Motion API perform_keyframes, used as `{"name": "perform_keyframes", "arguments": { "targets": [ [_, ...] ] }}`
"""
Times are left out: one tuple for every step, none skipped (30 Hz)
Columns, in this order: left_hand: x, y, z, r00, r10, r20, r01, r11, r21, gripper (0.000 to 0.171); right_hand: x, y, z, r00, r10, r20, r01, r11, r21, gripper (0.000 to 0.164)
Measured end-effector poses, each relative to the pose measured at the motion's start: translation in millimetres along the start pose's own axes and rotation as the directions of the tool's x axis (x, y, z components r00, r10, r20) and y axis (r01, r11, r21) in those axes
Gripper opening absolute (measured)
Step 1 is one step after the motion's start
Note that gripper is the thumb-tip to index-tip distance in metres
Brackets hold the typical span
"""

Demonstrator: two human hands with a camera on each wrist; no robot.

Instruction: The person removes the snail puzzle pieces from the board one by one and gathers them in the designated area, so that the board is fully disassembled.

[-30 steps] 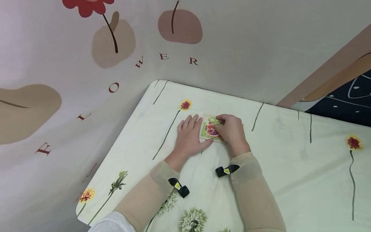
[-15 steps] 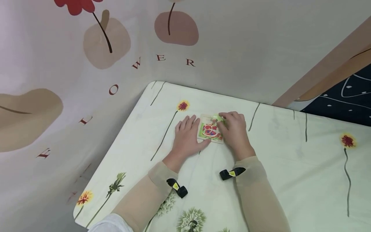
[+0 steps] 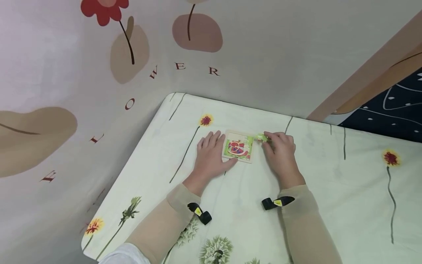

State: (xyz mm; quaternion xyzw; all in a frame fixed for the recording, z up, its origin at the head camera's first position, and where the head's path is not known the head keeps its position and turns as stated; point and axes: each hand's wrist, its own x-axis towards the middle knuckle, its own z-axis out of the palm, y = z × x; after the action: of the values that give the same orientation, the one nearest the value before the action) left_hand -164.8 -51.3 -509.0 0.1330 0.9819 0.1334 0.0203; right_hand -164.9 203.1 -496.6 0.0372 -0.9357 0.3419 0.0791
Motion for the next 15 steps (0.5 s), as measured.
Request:
{"name": "perform_keyframes", "arguments": {
  "targets": [
    [0.0,0.0,-0.1,1.000,-0.001,0.001,0.001,1.000,-0.002,0.100,-1.7,2.2,-2.1,1.000,0.004,-0.003,-0.004,1.000,-0.002,0.040],
    [0.1,-0.1,0.1,1.000,-0.002,0.003,0.002,1.000,-0.003,0.100,-3.2,4.6,-4.0,1.000,0.004,-0.008,-0.004,1.000,-0.005,0.039],
    [0.1,-0.1,0.0,1.000,-0.002,0.003,0.002,1.000,-0.004,0.100,-4.8,7.1,-5.7,1.000,0.007,-0.012,-0.007,1.000,-0.009,0.039],
    [0.2,-0.1,0.2,1.000,-0.002,0.003,0.002,1.000,-0.004,0.100,-6.4,9.4,-7.3,1.000,0.010,-0.015,-0.010,1.000,-0.014,0.039],
    [0.3,-0.2,0.5,1.000,-0.002,0.003,0.002,1.000,-0.005,0.100,-8.0,12.0,-8.9,1.000,0.010,-0.020,-0.010,1.000,-0.015,0.039],
    [0.5,-0.3,0.9,1.000,-0.002,0.001,0.002,1.000,-0.005,0.100,-9.7,14.2,-10.5,1.000,0.011,-0.025,-0.012,1.000,-0.013,0.039],
    [0.7,-0.4,1.0,1.000,-0.001,0.000,0.001,1.000,-0.004,0.100,-11.1,16.6,-12.0,0.999,0.012,-0.031,-0.012,1.000,-0.014,0.038],
    [0.7,-0.6,1.2,1.000,0.000,-0.003,0.000,1.000,-0.004,0.100,-12.6,19.0,-13.4,0.999,0.013,-0.036,-0.014,1.000,-0.015,0.038],
    [0.8,-0.6,1.3,1.000,0.002,-0.007,-0.002,1.000,-0.004,0.100,-14.0,21.4,-14.8,0.999,0.015,-0.041,-0.015,1.000,-0.016,0.039],
    [0.9,-0.8,1.7,1.000,0.003,-0.009,-0.003,1.000,-0.004,0.100,-15.4,23.8,-16.2,0.999,0.013,-0.047,-0.014,1.000,-0.016,0.038],
    [0.9,-0.8,1.7,1.000,0.004,-0.011,-0.004,1.000,-0.007,0.100,-16.7,25.8,-17.7,0.999,0.015,-0.051,-0.016,1.000,-0.016,0.038],
    [0.8,-0.9,1.8,1.000,0.004,-0.013,-0.005,1.000,-0.011,0.100,-17.9,27.7,-19.1,0.998,0.017,-0.054,-0.018,1.000,-0.017,0.038],
    [0.8,-1.0,2.0,1.000,0.005,-0.013,-0.005,1.000,-0.013,0.100,-19.1,29.4,-20.5,0.998,0.020,-0.055,-0.021,1.000,-0.019,0.038],
    [0.7,-1.1,2.1,1.000,0.005,-0.014,-0.005,1.000,-0.014,0.099,-20.2,30.9,-21.7,0.998,0.023,-0.054,-0.024,0.999,-0.022,0.038],
    [0.5,-1.1,2.0,1.000,0.005,-0.014,-0.005,1.000,-0.016,0.099,-21.2,32.2,-22.7,0.998,0.027,-0.054,-0.029,0.999,-0.026,0.038]
  ]
}}
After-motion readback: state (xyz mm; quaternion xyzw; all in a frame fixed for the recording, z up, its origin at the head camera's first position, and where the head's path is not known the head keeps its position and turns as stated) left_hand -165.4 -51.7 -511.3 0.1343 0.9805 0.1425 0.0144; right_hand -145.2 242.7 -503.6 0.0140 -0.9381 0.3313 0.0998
